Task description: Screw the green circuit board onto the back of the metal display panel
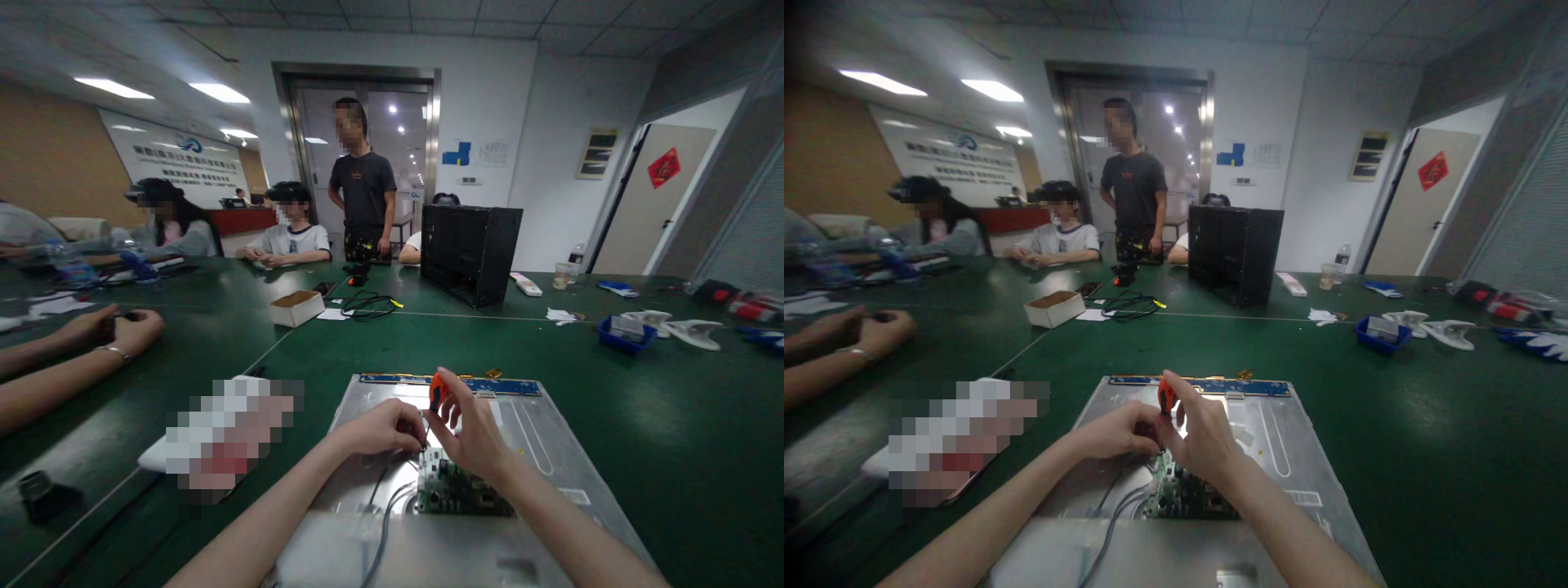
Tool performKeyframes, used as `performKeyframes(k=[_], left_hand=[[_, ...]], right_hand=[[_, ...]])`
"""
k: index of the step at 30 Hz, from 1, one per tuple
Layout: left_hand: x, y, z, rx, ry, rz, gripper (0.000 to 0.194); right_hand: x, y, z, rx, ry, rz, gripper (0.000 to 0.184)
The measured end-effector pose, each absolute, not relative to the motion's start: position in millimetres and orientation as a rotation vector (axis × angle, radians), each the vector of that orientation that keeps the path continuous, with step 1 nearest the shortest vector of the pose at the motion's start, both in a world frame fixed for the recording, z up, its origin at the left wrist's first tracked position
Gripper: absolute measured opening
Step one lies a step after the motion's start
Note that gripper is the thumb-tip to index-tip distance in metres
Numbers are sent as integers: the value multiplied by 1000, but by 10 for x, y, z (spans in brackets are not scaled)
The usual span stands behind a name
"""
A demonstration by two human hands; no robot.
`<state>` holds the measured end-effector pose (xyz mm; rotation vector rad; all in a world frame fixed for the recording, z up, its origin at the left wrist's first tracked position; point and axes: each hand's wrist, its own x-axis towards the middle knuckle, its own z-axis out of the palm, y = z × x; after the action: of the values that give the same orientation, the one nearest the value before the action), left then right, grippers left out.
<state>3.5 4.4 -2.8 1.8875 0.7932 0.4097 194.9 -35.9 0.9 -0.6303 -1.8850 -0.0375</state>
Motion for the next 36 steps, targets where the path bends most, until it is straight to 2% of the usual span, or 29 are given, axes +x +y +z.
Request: performKeyframes(k=[9,36], left_hand=[[28,48,-28,1889,791,379,8],[35,30,-13,1906,800,387,6]], right_hand=[[1955,-390,35,-647,-1919,15,64],[1946,-404,59,-655,-1912,-30,61]])
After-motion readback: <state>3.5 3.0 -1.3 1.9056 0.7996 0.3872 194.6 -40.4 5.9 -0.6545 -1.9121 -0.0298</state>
